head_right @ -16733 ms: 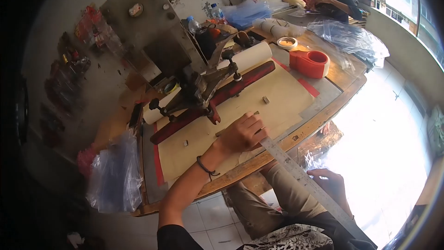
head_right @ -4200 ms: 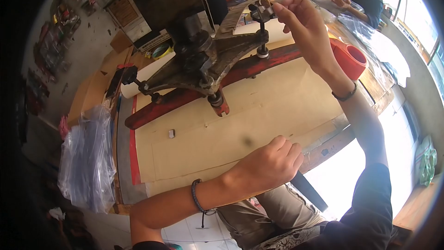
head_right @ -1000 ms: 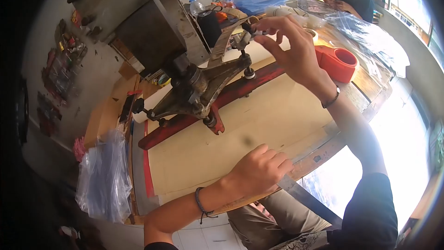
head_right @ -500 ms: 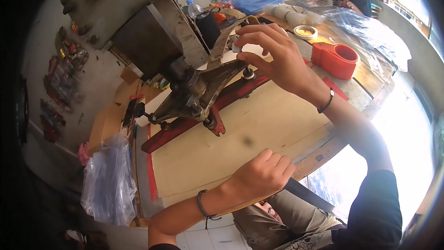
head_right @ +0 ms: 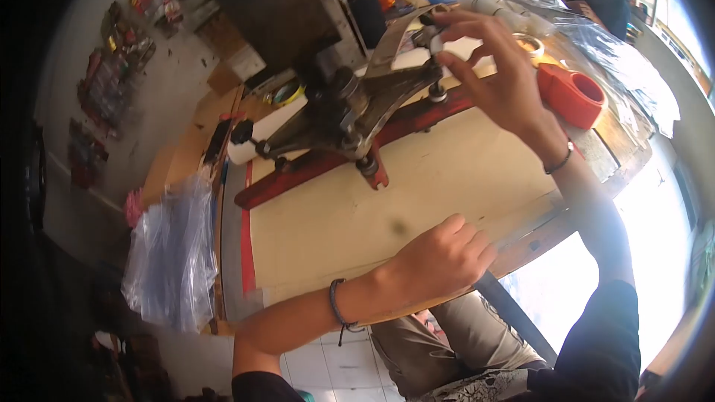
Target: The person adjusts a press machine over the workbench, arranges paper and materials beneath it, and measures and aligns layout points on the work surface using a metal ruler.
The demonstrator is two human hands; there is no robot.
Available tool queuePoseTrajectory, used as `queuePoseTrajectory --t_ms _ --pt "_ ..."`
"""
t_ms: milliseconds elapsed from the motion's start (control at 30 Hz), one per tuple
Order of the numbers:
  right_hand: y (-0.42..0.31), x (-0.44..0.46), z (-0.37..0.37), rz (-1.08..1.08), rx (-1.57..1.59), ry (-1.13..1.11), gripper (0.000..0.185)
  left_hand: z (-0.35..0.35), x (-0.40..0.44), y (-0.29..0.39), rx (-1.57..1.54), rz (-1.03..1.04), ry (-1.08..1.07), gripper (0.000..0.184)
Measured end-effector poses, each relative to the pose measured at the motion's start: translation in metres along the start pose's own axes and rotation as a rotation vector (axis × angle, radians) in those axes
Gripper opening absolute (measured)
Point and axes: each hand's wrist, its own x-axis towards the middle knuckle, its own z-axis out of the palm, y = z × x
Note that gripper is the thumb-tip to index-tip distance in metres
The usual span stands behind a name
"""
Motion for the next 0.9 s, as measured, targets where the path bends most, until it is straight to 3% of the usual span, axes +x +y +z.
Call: queuePoseTrajectory --t_ms 167,333,367,433,567,633,800,900 --pt "0.006 -0.004 -0.003 0.041 0.045 0.031 0.029 -0.002 -0.001 0.002 0.124 0.013 0.047 0.014" --pt "-0.001 -0.002 -0.006 -0.091 0.024 0.171 0.018 0.0 -0.003 0.003 0.245 0.027 0.033 0.01" --pt "-0.008 -0.007 -0.009 -0.028 0.068 0.154 0.015 0.003 -0.003 0.005 0.242 0.017 0.018 0.01" --pt "-0.015 -0.02 -0.018 -0.025 0.04 0.075 0.016 0.004 -0.005 0.007 0.217 0.002 0.0 0.009" --pt "-0.041 -0.016 -0.005 -0.397 0.296 -0.297 0.038 0.006 -0.005 0.004 0.105 -0.019 -0.007 0.011" --pt "-0.058 -0.017 0.005 -0.409 0.258 -0.496 0.047 0.013 -0.005 0.005 0.022 -0.051 -0.002 0.012" --pt "-0.064 -0.037 0.028 -0.321 0.434 -0.875 0.035 0.021 -0.005 0.013 -0.133 -0.165 -0.136 0.011" --pt "-0.06 -0.034 0.026 -0.145 0.415 -1.026 0.039 0.024 -0.007 0.006 -0.212 -0.154 -0.001 0.013"
